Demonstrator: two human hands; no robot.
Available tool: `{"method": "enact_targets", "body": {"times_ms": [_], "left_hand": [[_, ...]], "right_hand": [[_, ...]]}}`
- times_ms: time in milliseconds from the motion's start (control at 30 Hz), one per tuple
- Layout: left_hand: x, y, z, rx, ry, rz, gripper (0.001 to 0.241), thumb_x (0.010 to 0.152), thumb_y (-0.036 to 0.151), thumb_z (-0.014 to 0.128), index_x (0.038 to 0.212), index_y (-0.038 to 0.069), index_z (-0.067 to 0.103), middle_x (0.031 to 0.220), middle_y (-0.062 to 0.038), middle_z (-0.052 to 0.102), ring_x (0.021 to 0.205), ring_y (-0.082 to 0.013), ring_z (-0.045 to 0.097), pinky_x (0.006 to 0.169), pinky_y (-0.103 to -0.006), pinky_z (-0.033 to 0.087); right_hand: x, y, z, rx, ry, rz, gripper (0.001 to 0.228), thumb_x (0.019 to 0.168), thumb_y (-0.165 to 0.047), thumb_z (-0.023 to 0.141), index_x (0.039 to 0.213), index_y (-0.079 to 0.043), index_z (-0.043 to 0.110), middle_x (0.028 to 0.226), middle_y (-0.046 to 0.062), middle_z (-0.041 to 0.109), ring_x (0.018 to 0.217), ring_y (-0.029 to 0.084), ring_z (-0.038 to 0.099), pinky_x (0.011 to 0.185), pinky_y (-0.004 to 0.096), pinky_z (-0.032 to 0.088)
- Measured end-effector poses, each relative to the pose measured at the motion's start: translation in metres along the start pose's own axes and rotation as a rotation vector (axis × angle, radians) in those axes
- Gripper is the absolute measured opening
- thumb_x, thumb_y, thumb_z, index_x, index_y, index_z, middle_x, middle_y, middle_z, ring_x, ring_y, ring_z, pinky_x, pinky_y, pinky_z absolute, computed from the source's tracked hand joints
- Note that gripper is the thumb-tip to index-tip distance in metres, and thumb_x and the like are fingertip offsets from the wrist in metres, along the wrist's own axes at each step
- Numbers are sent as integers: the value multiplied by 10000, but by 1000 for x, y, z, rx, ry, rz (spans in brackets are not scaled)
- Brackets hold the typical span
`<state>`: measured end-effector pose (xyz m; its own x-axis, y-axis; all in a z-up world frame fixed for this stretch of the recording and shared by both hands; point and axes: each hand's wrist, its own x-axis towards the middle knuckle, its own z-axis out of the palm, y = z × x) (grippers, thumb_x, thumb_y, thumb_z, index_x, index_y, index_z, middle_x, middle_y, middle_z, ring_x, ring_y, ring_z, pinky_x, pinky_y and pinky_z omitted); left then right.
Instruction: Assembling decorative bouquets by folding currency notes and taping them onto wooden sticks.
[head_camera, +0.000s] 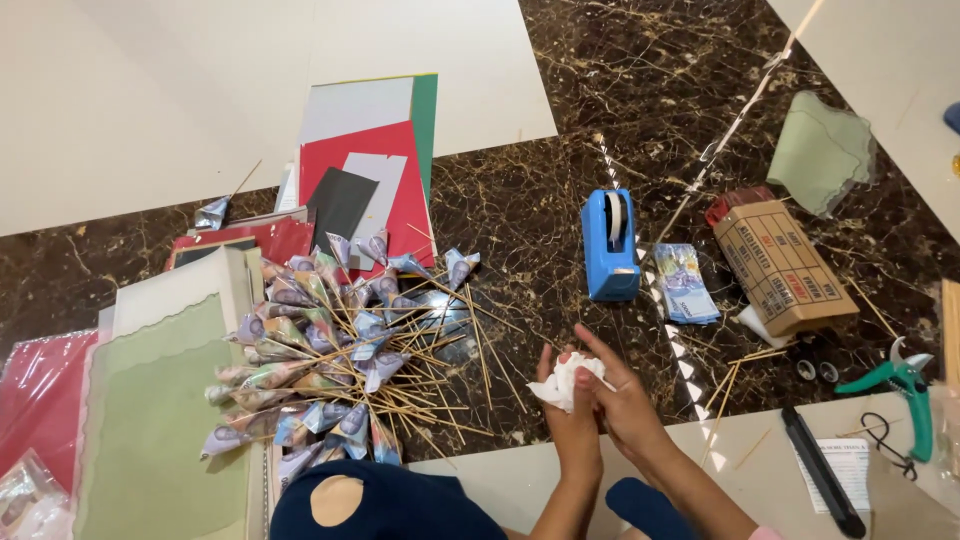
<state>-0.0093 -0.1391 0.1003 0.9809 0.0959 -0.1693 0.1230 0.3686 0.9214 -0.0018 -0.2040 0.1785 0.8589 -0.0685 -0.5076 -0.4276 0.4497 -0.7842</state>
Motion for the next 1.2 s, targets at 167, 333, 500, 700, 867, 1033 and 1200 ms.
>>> {"method": "enact_targets", "body": {"times_ms": [167,333,500,700,867,1033,1200], "left_hand": [[-10,14,11,-330,55,-290,638,990,502,284,1564,238,378,1460,-127,568,1247,-261,617,947,-409,538],[-9,34,10,-242,16,-314,678,1002,439,410,1592,139,264,1569,-175,432,1424,-315,481,1141,-428,419],[-6,56,3,-251,50,-380,355,1068,303,473,1131,-12,624,925,-118,631,816,-133,608,773,-283,517],[12,35,-15,-224,88,-519,587,975,323,568,1446,-22,503,1489,-288,541,1420,-377,517,1177,-410,407],[16,31,-24,-234,-25,-517,746,917,448,571,1483,-28,471,1463,-306,581,1309,-389,638,1037,-373,566],[20,6,-31,-359,7,-553,587,922,279,685,1339,-98,519,1237,-284,591,1121,-343,616,932,-356,529],[24,18,-34,-412,-72,-674,451,873,116,750,1221,-126,595,982,-212,677,755,-240,691,594,-225,613]], "right_hand": [[-3,14,-8,-486,13,-410,452,865,-157,586,1316,-134,594,1206,92,733,966,177,717,835,292,557],[-9,25,-7,-740,-1,-691,396,813,-25,612,1189,-120,691,1191,33,747,870,136,724,736,256,552],[-5,22,-2,-1026,-83,-937,276,854,-108,638,1113,-131,729,1309,29,669,1417,278,403,1086,380,444],[8,45,-16,-1195,-125,-1014,403,919,-129,552,1321,-122,579,1400,69,586,1320,267,514,1209,588,54],[4,26,-14,-1150,-321,-885,649,897,5,395,1521,-28,217,1587,152,296,1504,309,103,1152,575,-207],[3,21,-20,-1097,-258,-576,737,857,-23,521,1518,-151,222,1545,116,392,1434,305,256,1130,551,67],[-12,-7,-15,-584,-270,-200,984,729,-269,704,1551,-318,165,1538,-62,476,1484,258,309,1175,615,181]]}}
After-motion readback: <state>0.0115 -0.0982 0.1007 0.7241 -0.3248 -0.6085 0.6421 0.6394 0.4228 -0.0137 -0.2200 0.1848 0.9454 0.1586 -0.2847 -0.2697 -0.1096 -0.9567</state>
